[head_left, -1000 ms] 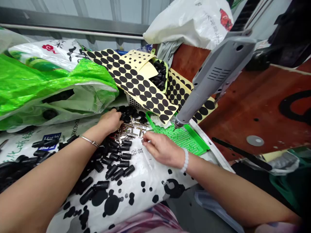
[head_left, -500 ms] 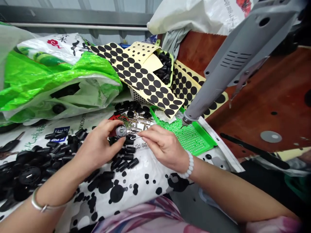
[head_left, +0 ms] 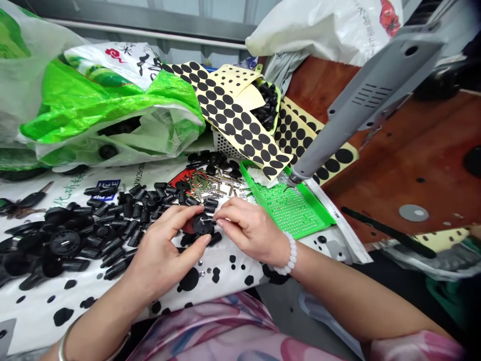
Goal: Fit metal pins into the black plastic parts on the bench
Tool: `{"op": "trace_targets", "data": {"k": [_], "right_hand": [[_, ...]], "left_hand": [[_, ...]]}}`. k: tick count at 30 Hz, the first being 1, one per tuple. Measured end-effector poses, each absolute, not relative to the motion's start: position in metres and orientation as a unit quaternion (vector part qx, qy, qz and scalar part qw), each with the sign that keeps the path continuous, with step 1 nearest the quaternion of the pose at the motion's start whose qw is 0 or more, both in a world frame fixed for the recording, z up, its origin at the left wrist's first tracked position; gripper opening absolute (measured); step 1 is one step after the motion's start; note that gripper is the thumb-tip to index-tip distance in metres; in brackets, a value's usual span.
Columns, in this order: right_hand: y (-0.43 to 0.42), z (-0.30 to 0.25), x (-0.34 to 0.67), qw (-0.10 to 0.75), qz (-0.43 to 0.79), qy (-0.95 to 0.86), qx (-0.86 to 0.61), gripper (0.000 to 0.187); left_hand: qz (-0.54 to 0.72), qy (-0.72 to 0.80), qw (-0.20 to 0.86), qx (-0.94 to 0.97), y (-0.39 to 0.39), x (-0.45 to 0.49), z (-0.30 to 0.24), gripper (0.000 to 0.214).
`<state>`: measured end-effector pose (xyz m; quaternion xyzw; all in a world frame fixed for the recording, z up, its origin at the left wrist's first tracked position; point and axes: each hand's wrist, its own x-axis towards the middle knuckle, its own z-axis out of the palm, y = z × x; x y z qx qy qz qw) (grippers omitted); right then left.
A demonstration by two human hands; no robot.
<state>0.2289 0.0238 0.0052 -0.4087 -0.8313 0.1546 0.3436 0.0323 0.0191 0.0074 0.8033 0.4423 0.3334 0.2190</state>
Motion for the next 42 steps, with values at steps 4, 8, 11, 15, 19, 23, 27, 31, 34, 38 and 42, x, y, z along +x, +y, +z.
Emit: {"op": "trace_targets", "data": {"k": [4, 8, 11, 15, 19, 23, 27, 31, 34, 38, 42], "right_hand": [[0.020, 0.000, 0.228, 0.323, 0.183, -0.832, -0.412, 0.011], [0.016, -0.008, 0.228, 0.354, 0.364, -0.758, -0.408, 0.040], [0.015, -0.013, 0.230, 0.362, 0.525, -0.664, -0.390, 0.052], [0.015, -0.018, 0.231, 0.368, 0.641, -0.542, -0.400, 0.034], [0.015, -0.017, 0.230, 0.427, 0.655, -0.471, -0.409, 0.023], [0.012, -0.012, 0.226, 0.472, 0.626, -0.462, -0.415, 0.024], [0.007, -0.011, 0.221, 0.495, 0.587, -0.481, -0.424, 0.019], [0.002, -0.016, 0.219, 0.491, 0.497, -0.568, -0.437, 0.011], [-0.001, -0.018, 0.220, 0.490, 0.383, -0.654, -0.432, 0.012], [-0.002, -0.016, 0.222, 0.473, 0.273, -0.729, -0.413, 0.013], [-0.003, -0.016, 0.223, 0.459, 0.325, -0.706, -0.430, 0.014]], "left_hand": [[0.341, 0.436, 0.212, 0.805, 0.016, 0.033, 0.005, 0.036], [0.346, 0.447, 0.222, 0.795, 0.014, 0.033, 0.000, 0.035], [0.344, 0.449, 0.233, 0.791, 0.012, 0.031, -0.006, 0.037], [0.337, 0.445, 0.237, 0.795, 0.010, 0.030, -0.013, 0.038], [0.330, 0.441, 0.229, 0.803, 0.007, 0.030, -0.016, 0.038], [0.322, 0.436, 0.220, 0.811, 0.004, 0.032, -0.018, 0.038], [0.320, 0.427, 0.219, 0.817, 0.002, 0.034, -0.020, 0.037], [0.324, 0.417, 0.200, 0.825, 0.001, 0.035, -0.022, 0.036], [0.317, 0.412, 0.148, 0.841, 0.000, 0.036, -0.025, 0.036], [0.302, 0.410, 0.063, 0.858, -0.001, 0.038, -0.027, 0.036], [0.288, 0.413, 0.063, 0.862, -0.001, 0.038, -0.027, 0.036]]}}
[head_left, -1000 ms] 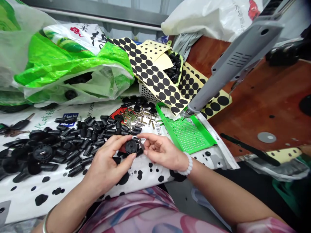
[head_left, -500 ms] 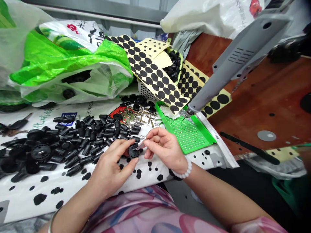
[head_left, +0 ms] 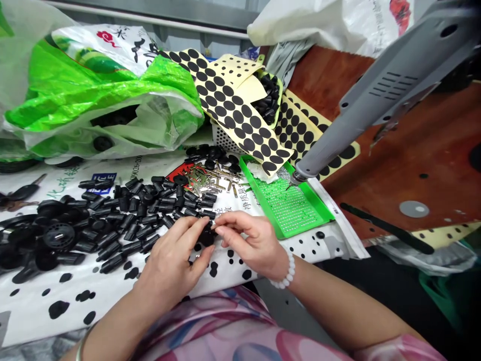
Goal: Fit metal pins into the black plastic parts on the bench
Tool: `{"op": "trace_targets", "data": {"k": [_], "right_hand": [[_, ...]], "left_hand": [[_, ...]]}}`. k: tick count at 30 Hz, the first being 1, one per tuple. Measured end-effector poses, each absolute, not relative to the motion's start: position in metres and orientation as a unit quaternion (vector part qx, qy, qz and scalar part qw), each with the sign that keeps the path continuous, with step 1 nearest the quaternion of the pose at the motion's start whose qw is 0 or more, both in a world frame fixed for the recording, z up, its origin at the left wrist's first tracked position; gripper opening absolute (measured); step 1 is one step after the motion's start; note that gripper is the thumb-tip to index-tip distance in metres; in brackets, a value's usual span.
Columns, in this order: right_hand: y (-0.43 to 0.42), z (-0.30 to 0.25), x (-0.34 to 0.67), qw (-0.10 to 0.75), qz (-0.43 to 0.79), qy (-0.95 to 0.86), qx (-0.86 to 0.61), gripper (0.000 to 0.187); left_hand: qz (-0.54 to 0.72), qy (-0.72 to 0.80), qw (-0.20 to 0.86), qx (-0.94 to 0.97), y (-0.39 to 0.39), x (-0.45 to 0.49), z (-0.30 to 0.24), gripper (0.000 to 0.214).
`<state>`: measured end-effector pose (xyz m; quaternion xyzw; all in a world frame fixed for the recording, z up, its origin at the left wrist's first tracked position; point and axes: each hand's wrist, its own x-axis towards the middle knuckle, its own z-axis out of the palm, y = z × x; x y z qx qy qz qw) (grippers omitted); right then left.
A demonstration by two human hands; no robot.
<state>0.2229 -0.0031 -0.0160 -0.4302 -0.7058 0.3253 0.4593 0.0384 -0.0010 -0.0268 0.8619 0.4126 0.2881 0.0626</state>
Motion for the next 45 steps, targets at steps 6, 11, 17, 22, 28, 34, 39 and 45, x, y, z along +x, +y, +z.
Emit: {"op": "trace_targets", "data": {"k": [6, 11, 17, 22, 28, 34, 39, 45], "right_hand": [[-0.002, -0.017, 0.223, 0.460, 0.468, -0.612, -0.442, 0.017], [-0.002, -0.010, 0.227, 0.443, 0.273, -0.748, -0.413, 0.012], [-0.004, -0.008, 0.225, 0.334, 0.048, -0.860, -0.382, 0.026], [-0.001, -0.014, 0.227, 0.301, 0.051, -0.890, -0.340, 0.025], [0.000, -0.014, 0.232, 0.279, 0.038, -0.907, -0.314, 0.022], [0.000, -0.013, 0.230, 0.328, 0.159, -0.856, -0.366, 0.017], [-0.003, -0.013, 0.226, 0.397, 0.293, -0.779, -0.387, 0.010], [-0.007, -0.011, 0.228, 0.446, 0.272, -0.764, -0.380, 0.009]], "left_hand": [[0.296, 0.388, 0.198, 0.850, 0.001, 0.034, -0.021, 0.035], [0.321, 0.407, 0.215, 0.828, -0.001, 0.031, -0.020, 0.037], [0.327, 0.384, 0.152, 0.850, -0.006, 0.035, -0.023, 0.038], [0.329, 0.393, 0.173, 0.841, -0.004, 0.034, -0.024, 0.037], [0.315, 0.379, 0.183, 0.850, -0.005, 0.032, -0.028, 0.037], [0.327, 0.378, 0.170, 0.849, -0.007, 0.034, -0.033, 0.038], [0.333, 0.381, 0.165, 0.847, -0.012, 0.034, -0.033, 0.043], [0.328, 0.404, 0.213, 0.827, -0.015, 0.030, -0.029, 0.055]]}}
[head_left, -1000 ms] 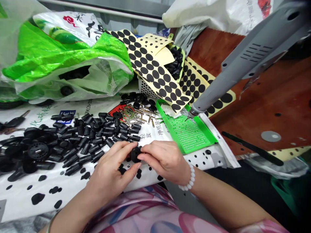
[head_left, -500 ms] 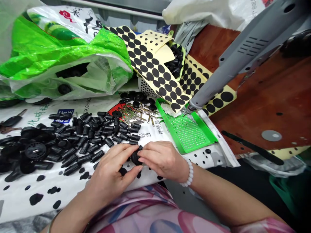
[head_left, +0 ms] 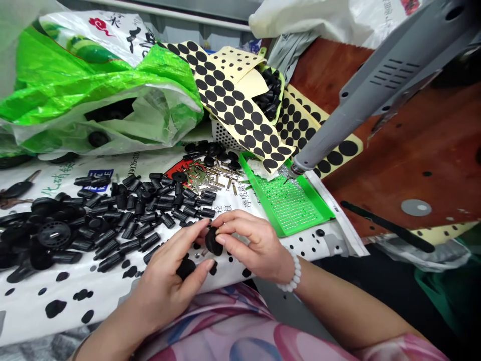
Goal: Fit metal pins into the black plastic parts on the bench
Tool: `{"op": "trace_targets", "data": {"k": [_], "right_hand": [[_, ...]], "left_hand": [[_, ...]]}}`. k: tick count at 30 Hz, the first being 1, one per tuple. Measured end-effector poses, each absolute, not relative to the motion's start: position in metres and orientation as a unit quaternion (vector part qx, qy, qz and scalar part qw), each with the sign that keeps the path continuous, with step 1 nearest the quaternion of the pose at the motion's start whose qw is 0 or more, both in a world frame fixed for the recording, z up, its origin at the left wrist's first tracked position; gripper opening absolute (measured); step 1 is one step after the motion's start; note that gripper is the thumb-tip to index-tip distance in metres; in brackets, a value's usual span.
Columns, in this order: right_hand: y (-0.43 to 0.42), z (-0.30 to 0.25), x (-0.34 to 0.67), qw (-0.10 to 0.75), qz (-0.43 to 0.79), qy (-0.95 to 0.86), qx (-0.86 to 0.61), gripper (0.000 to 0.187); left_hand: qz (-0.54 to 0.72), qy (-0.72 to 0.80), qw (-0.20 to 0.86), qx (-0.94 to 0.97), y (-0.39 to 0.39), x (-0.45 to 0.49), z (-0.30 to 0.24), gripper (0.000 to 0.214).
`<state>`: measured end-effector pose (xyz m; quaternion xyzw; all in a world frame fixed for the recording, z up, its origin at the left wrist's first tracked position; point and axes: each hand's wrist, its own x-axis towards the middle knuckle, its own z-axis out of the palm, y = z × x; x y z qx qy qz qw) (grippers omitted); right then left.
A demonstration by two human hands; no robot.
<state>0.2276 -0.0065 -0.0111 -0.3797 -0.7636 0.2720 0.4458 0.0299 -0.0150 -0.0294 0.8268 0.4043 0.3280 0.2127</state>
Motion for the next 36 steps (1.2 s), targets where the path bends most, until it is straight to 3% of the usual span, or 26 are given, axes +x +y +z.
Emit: {"op": "trace_targets", "data": {"k": [6, 11, 25, 30, 36], "right_hand": [[-0.009, -0.012, 0.225, 0.442, 0.262, -0.785, -0.346, 0.009], [-0.009, -0.010, 0.222, 0.433, 0.227, -0.821, -0.296, 0.034], [-0.011, -0.008, 0.221, 0.422, 0.227, -0.830, -0.287, 0.039], [-0.014, -0.006, 0.224, 0.449, 0.281, -0.789, -0.312, 0.015], [-0.018, -0.014, 0.225, 0.437, 0.301, -0.783, -0.324, 0.012]], "left_hand": [[0.337, 0.400, 0.234, 0.820, -0.012, 0.030, -0.026, 0.019], [0.334, 0.398, 0.229, 0.823, -0.011, 0.028, -0.025, 0.022], [0.398, 0.368, 0.165, 0.824, -0.010, 0.028, -0.031, 0.019], [0.396, 0.338, 0.113, 0.846, -0.011, 0.030, -0.037, 0.017], [0.363, 0.331, 0.100, 0.865, -0.017, 0.032, -0.041, 0.020]]}}
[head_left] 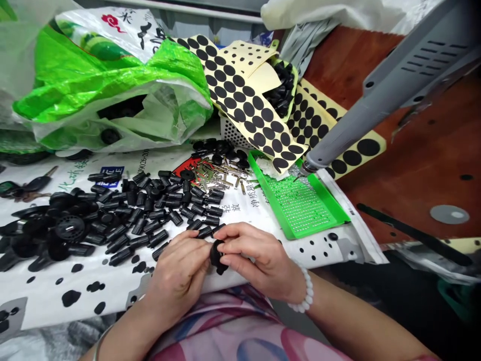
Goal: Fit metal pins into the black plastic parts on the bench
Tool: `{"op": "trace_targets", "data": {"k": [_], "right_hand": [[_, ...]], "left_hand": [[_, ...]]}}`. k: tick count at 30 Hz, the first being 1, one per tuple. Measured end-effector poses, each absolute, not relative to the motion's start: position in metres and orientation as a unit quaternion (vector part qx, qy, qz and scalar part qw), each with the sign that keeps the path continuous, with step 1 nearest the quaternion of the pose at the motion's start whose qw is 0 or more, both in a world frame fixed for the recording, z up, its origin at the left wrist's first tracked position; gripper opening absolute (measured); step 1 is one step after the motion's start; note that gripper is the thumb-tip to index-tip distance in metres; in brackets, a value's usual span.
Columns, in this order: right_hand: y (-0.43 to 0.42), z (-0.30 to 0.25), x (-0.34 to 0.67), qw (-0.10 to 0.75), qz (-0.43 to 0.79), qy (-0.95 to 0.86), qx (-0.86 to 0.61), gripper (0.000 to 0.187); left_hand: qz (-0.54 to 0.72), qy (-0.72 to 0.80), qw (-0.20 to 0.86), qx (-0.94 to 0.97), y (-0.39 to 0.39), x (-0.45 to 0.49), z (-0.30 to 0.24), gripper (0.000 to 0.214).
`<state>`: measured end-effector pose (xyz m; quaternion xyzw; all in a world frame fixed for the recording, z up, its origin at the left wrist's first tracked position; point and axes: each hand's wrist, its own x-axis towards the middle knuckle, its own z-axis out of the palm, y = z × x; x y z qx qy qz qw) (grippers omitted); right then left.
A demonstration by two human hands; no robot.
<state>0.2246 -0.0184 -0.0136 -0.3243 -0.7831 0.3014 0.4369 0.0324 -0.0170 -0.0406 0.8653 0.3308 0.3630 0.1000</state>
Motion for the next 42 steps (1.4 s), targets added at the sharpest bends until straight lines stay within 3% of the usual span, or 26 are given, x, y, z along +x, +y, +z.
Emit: {"op": "trace_targets", "data": {"k": [4, 8, 15, 22, 31, 42], "right_hand": [[-0.016, -0.018, 0.231, 0.479, 0.311, -0.748, -0.339, 0.013], [-0.014, -0.023, 0.243, 0.513, 0.294, -0.702, -0.396, 0.011], [-0.018, -0.030, 0.251, 0.523, 0.285, -0.679, -0.429, 0.011], [-0.020, -0.033, 0.249, 0.524, 0.291, -0.676, -0.429, 0.012], [-0.018, -0.038, 0.245, 0.508, 0.297, -0.694, -0.415, 0.014], [-0.013, -0.039, 0.244, 0.500, 0.228, -0.720, -0.424, 0.010]], "left_hand": [[0.331, 0.350, 0.105, 0.870, -0.008, 0.024, -0.033, 0.022], [0.345, 0.423, 0.029, 0.838, 0.007, 0.005, -0.028, 0.021], [0.239, 0.426, -0.059, 0.871, 0.008, 0.012, -0.033, 0.020], [0.223, 0.432, -0.052, 0.872, 0.008, 0.018, -0.035, 0.014], [0.325, 0.465, 0.010, 0.823, 0.006, 0.012, -0.020, 0.019], [0.398, 0.518, 0.241, 0.718, -0.001, 0.015, -0.017, 0.018]]}}
